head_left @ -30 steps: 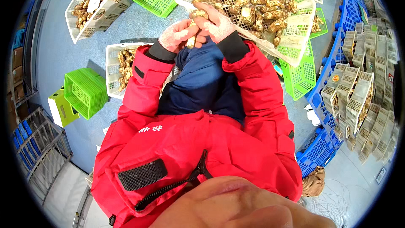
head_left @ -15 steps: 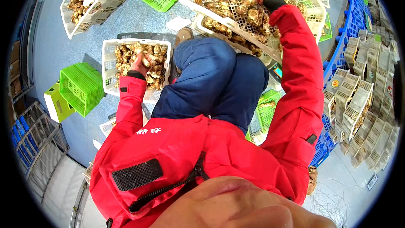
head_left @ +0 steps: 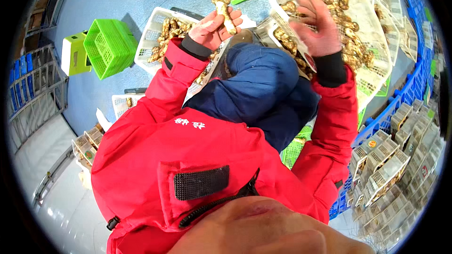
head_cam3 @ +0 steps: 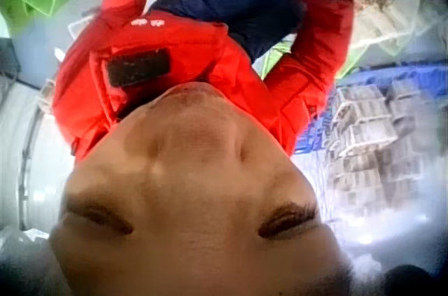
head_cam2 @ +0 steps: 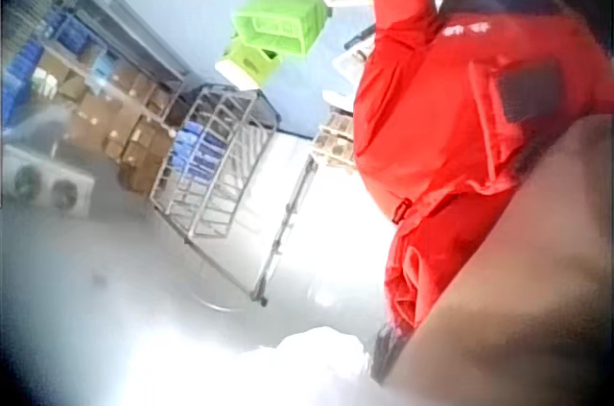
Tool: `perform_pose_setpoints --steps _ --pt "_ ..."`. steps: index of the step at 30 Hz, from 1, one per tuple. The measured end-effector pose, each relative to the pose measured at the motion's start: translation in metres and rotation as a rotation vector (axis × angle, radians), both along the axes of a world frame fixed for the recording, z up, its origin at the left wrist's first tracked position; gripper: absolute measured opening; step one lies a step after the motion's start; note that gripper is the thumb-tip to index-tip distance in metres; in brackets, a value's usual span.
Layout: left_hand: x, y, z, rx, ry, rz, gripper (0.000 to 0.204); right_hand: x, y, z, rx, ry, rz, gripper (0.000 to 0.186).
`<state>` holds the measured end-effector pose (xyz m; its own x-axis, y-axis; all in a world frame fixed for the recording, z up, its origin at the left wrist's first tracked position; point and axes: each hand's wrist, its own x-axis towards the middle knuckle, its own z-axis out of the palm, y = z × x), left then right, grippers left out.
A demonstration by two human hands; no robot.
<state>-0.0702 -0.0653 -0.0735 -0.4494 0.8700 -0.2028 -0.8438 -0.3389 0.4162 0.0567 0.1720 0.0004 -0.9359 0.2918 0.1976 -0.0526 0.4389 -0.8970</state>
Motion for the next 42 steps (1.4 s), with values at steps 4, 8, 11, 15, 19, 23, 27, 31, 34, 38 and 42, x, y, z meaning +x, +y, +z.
perform_pose_setpoints --steps 4,8,11,15,19,23,27,31,34,38,42 --pt "0.021 0.016 0.035 -0.039 0.107 -0.061 0.043 -0.006 -0.060 0.014 0.357 0.035 0.056 0.080" --pt "0.033 0.013 0.048 0.022 0.125 -0.160 0.038 -0.010 -0.086 0.007 0.482 0.053 0.067 0.086" --pt "0.039 0.012 0.048 -0.159 0.191 -0.167 0.030 -0.007 -0.094 0.002 0.477 0.021 0.041 0.088" --pt "0.038 0.011 0.034 -0.207 0.189 -0.144 0.028 0.000 -0.095 0.003 0.380 0.009 0.038 0.081" --pt "0.014 -0.008 0.023 -0.505 0.424 0.017 0.025 0.016 -0.070 -0.014 0.178 -0.116 0.196 0.062" --pt "-0.007 -0.036 -0.022 -0.443 0.323 -0.030 0.022 0.039 -0.016 -0.007 -0.113 -0.231 -0.101 0.041" --pt "0.005 -0.018 0.003 -0.324 0.243 0.031 0.020 0.061 0.042 -0.013 -0.137 -0.199 -0.213 0.036" --pt "-0.007 -0.024 -0.022 -0.307 0.285 0.005 0.022 0.075 0.072 -0.016 -0.403 -0.228 -0.309 0.038" --pt "-0.004 -0.017 -0.011 -0.323 0.382 -0.025 0.029 0.073 0.063 -0.021 -0.440 -0.196 -0.319 0.033" --pt "-0.002 -0.007 0.004 -0.328 0.447 -0.054 0.037 0.048 0.000 -0.007 -0.442 -0.268 -0.198 0.029" --pt "0.001 0.010 0.016 -0.461 0.545 -0.034 0.027 0.034 -0.011 -0.001 -0.372 -0.229 -0.206 0.031"
